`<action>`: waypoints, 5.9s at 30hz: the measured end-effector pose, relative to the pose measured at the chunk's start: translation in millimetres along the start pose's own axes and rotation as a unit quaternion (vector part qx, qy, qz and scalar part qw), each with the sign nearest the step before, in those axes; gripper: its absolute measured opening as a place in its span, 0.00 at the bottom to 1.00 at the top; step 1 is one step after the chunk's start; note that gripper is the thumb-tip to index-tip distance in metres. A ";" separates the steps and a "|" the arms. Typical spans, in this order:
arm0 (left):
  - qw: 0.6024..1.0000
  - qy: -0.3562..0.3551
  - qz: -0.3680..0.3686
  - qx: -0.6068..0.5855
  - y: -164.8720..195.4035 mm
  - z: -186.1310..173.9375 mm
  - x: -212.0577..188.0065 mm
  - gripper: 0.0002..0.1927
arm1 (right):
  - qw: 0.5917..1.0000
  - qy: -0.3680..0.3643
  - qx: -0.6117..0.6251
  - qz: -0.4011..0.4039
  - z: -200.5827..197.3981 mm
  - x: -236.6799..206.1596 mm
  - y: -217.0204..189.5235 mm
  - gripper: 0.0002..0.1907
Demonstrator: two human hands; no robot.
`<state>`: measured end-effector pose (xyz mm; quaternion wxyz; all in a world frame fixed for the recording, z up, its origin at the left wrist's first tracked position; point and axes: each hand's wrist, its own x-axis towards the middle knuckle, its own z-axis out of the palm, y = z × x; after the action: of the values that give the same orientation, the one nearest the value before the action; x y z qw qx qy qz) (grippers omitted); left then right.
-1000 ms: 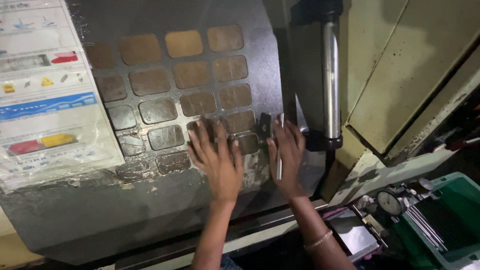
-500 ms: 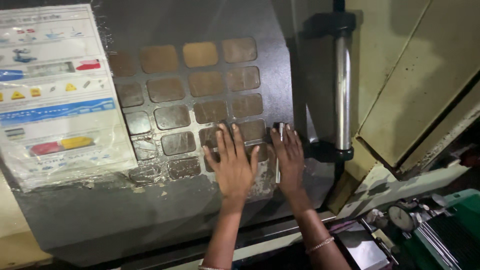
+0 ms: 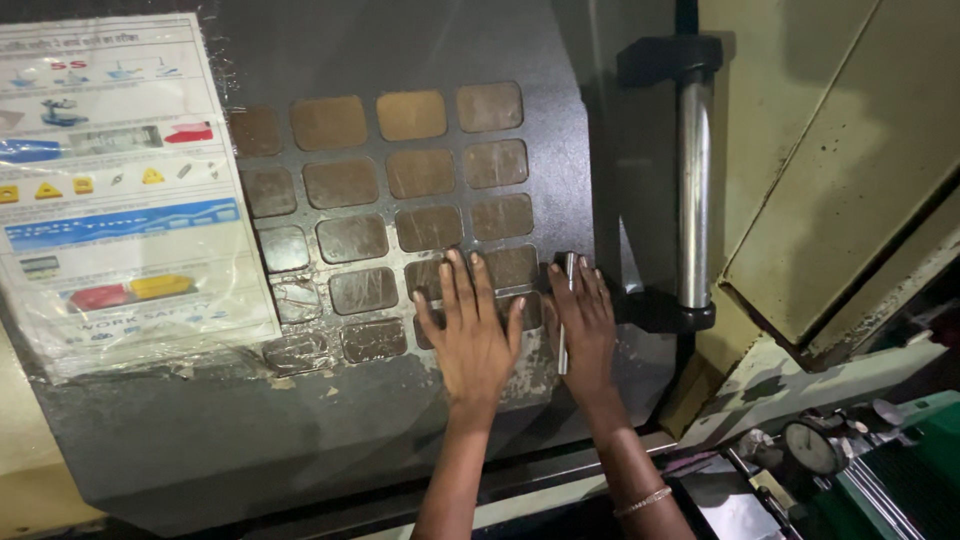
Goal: The person opens a machine door, removes a small metal rod, and measures it with a dial caliper. They then place the rod in a green bin and repeat the process with additional rods, measuring each one before placing it in the bin.
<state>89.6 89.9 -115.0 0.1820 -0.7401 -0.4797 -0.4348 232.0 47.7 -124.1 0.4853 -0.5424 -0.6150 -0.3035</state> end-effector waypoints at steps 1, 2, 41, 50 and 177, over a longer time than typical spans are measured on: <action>1.000 0.002 0.004 -0.005 -0.6 -0.6 -0.2 0.39 | 1.000 0.006 0.004 -0.001 -0.4 0.1 -0.6 0.26; 1.000 0.004 0.007 -0.010 -1.1 -1.0 -0.1 0.39 | 1.000 0.013 0.007 -0.001 -0.7 0.3 -1.3 0.26; 0.999 -0.023 0.021 -0.013 -4.3 6.1 -4.1 0.65 | 1.000 0.010 -0.004 0.004 -4.6 0.6 -4.2 0.25; 0.990 -0.077 0.068 -0.094 -11.7 -3.8 -10.4 0.52 | 0.999 0.042 -0.018 -0.015 -3.5 2.6 -9.9 0.25; 0.998 0.004 0.058 -0.013 4.2 -9.7 -9.2 0.33 | 0.998 0.065 0.016 0.004 -3.7 -14.4 1.7 0.29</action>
<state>87.2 76.2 -116.5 0.1994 -0.7672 -0.4295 -0.4326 233.8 39.4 -136.4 0.5341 -0.5161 -0.5847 -0.3264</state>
